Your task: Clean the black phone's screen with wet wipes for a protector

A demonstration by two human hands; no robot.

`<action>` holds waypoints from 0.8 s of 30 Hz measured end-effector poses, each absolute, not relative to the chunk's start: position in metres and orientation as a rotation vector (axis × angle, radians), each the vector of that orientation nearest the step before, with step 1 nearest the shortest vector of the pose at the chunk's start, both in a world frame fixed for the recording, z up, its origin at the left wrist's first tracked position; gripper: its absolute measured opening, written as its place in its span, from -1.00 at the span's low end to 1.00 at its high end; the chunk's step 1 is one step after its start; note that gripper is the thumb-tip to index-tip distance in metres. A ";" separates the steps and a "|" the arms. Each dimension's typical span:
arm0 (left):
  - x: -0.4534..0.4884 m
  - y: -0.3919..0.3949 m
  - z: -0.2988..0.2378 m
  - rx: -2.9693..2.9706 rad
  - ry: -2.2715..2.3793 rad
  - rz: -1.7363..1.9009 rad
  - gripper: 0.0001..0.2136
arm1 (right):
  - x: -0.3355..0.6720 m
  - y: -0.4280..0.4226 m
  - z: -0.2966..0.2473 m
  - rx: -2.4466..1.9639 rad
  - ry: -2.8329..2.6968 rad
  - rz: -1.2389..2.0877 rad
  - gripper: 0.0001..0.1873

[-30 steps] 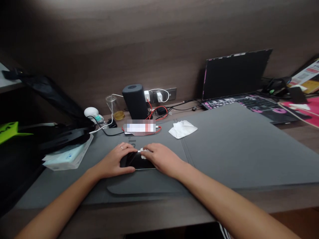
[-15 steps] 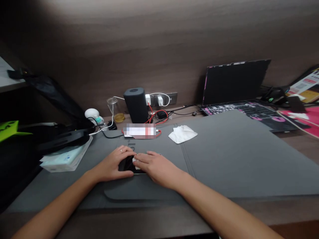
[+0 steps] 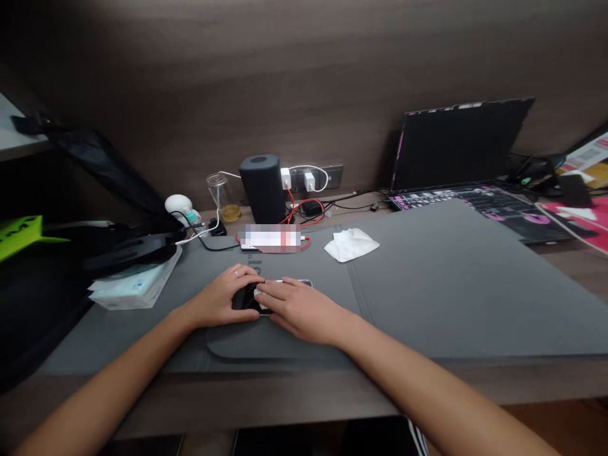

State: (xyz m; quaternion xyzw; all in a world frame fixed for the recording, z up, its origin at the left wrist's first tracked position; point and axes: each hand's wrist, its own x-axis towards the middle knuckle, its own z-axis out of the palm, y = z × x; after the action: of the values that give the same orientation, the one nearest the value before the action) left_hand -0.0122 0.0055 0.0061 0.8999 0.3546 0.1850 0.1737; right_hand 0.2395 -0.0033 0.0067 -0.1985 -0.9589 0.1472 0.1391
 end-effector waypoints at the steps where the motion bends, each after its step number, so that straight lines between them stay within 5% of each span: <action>1: -0.012 0.006 0.006 2.553 1.008 0.515 -0.48 | 0.241 -0.002 0.008 -0.594 -2.767 0.444 -0.46; 24: -0.029 0.016 0.002 2.497 1.018 0.500 -0.45 | 0.254 0.015 0.003 -0.555 -2.654 0.795 -0.48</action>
State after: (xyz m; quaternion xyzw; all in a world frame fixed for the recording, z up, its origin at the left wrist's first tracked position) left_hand -0.0293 0.0158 0.0021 0.8924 0.3637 0.1788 0.1984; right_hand 0.2544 0.0148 0.0026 -0.1940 -0.9276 0.2777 0.1575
